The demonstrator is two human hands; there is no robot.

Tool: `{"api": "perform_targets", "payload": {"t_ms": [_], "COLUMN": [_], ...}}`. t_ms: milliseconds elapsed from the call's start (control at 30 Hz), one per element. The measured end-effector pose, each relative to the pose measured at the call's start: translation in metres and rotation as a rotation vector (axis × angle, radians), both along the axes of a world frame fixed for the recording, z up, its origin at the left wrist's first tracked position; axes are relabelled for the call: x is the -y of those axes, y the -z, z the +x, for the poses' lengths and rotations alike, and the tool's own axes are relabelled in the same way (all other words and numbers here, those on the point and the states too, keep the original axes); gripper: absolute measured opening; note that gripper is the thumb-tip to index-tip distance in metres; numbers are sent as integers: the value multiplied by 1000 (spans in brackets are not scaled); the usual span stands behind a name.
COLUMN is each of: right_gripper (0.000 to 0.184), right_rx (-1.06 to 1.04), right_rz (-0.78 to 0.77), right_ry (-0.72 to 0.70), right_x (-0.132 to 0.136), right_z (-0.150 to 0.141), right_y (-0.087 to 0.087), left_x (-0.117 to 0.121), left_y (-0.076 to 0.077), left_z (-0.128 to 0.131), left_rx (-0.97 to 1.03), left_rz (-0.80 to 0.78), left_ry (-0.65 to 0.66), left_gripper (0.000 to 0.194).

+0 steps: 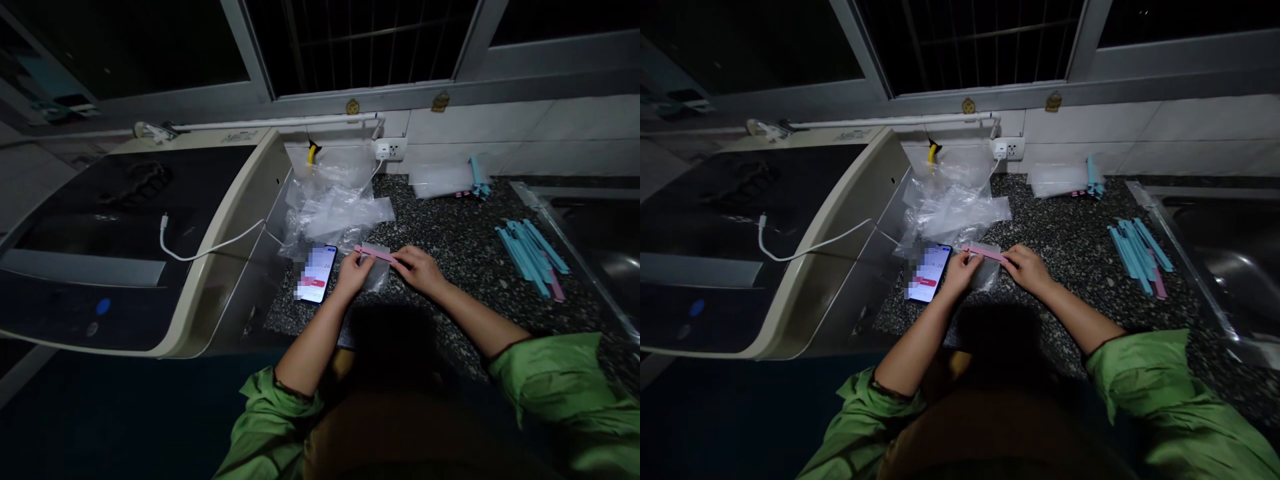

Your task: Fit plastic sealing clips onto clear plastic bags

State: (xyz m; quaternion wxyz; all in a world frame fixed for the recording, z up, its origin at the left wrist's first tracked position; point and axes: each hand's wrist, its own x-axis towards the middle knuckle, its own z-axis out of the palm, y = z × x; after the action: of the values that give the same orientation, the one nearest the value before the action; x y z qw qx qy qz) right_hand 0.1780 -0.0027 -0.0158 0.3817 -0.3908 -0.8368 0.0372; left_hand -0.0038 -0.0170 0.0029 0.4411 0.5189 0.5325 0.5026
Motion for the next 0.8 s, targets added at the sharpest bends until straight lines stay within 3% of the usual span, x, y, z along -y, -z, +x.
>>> {"api": "perform_targets", "payload": {"t_ms": [300,500,667,800], "right_gripper": [23,21,35,40], "right_rx": [116,53,-192,-304], "right_rz": [27,-18,-264,-522], "right_ry": [43,67,118,63], "right_x": [2,6,5,3], "right_z": [1,0,-2,-4], "right_y": [-2,-8,-11,-10], "left_x": [-2,-4,-2,0], "left_y": [3,3,2,3], "left_z": [-2,-5,-4,-1], "left_rx": [18,55,85,86], "left_rz": [27,52,64,127], "left_ry": [-101,-104,-4,67], "left_gripper": [26,31,33,29]}}
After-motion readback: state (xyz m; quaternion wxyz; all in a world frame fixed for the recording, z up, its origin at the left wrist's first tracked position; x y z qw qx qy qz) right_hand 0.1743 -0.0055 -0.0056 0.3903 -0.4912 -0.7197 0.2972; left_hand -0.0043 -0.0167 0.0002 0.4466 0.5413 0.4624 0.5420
